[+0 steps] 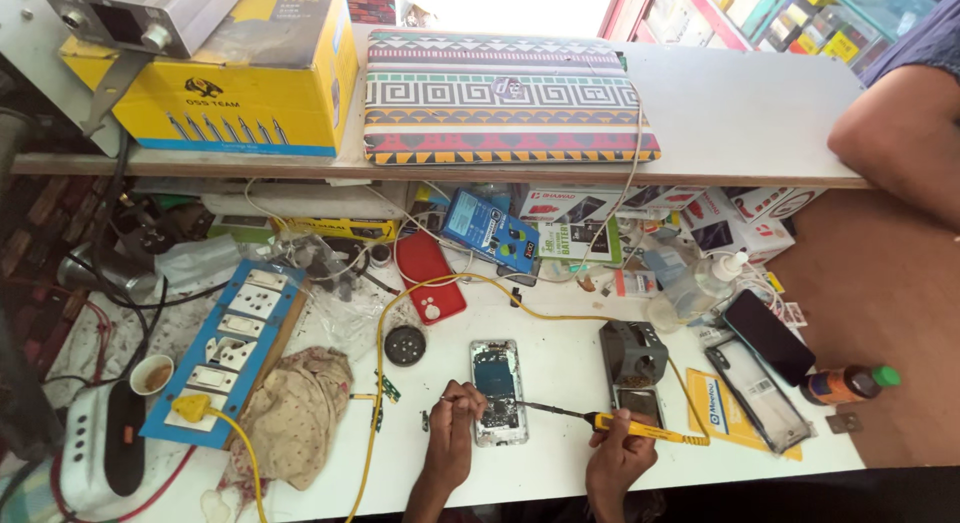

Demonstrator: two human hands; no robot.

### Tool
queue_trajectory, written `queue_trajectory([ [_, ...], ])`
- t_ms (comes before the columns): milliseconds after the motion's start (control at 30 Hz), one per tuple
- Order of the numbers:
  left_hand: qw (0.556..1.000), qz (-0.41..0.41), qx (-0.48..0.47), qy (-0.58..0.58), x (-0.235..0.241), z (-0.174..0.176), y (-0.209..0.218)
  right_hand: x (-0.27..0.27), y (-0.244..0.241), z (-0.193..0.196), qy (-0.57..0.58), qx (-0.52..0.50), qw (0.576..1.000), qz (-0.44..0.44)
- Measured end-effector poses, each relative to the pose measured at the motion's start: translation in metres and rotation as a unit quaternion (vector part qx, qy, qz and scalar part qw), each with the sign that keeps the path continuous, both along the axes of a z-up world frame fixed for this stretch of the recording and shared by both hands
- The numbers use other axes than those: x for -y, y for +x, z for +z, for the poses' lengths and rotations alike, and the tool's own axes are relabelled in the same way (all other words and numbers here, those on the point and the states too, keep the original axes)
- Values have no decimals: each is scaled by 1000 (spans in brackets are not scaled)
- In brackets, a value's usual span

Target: The person uses a soldering iron and tweezers to work on a small circuit board placed on a cluttered workbench. They repeatedly apply heat and adjust components on the board throughout the clip.

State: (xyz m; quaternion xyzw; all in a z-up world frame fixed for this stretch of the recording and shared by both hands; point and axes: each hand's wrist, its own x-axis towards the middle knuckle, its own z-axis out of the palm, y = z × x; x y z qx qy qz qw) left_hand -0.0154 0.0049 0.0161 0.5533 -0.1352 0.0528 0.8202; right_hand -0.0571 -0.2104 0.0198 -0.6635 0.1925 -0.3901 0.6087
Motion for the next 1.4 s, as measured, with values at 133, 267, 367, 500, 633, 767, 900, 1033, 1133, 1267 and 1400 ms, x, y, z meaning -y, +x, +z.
queue_trajectory([
  [133,999,3,-31,27,-3,-6,-5,5,-3,-13,13,17,1000,14],
  [267,1000,1,3,21,-3,-5,-4,4,-1,-21,27,22,999,7],
  [367,999,-6,20,-33,1,-3,-3,6,1,-19,13,-3,1000,-17],
  [500,1000,-7,1,-9,-4,-4,-4,0,-1,-14,18,5,1000,-4],
  [633,1000,-1,-2,-2,0,-3,-2,1,-3,-3,-17,-9,1000,-1],
  [767,1000,2,2,7,-4,-2,-3,-4,-2,0,-14,11,1000,10],
  [900,1000,5,-1,16,-2,-2,-3,0,-1,-1,-8,-17,1000,-5],
  [1033,1000,9,17,17,-3,1,-1,2,3,1,10,20,999,25],
  [1133,1000,6,7,14,-2,-1,-5,4,-1,2,-3,7,999,38],
  [1267,1000,4,-5,22,-4,1,-2,1,1,6,9,-9,999,37],
  [1400,999,12,0,36,-4,3,-3,-1,-1,10,22,-3,999,26],
])
